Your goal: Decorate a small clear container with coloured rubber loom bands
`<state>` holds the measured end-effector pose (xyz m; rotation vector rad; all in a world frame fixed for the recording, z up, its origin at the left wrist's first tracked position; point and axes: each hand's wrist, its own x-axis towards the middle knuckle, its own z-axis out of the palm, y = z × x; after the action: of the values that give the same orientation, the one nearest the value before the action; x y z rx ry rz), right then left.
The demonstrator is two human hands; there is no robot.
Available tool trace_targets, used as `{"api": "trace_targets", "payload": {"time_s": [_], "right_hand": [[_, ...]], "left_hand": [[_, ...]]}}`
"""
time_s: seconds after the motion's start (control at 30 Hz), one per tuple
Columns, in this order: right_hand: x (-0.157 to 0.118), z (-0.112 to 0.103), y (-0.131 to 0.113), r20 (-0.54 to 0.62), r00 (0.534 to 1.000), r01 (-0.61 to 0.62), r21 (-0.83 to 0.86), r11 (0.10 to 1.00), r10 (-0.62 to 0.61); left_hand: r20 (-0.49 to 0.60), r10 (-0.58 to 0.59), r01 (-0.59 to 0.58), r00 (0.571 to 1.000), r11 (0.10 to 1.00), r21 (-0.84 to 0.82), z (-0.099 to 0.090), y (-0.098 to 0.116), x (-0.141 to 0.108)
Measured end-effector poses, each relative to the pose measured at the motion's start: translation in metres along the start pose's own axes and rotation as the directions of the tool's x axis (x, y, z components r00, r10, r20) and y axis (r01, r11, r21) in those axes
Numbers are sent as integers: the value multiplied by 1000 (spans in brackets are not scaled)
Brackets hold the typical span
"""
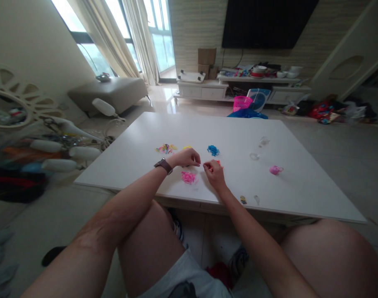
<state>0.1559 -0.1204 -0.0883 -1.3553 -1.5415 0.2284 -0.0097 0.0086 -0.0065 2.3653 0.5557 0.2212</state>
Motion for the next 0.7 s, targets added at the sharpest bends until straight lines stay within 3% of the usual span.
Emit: {"api": "trace_targets", "payload": {"time_s": [0.27, 0.5, 0.57, 0.7], "right_hand": [[-1, -1, -1, -34, 999, -20, -47, 999, 19], [-3, -1, -2, -218, 972, -112, -95, 989, 90], [-3, 0, -3, -192, 980, -78, -114, 990, 56], [-3, 1, -3, -90, 996, 20, -100, 995, -29]], "left_hand": [[-14, 14, -14, 1000, 1000, -2, -4, -2, 3], [-190, -83, 89, 978, 996, 27, -35, -24, -6], [-168, -90, 94, 982, 995, 17, -33, -23, -7], [-45, -24, 23, 999, 999, -28, -11, -8, 1]]}}
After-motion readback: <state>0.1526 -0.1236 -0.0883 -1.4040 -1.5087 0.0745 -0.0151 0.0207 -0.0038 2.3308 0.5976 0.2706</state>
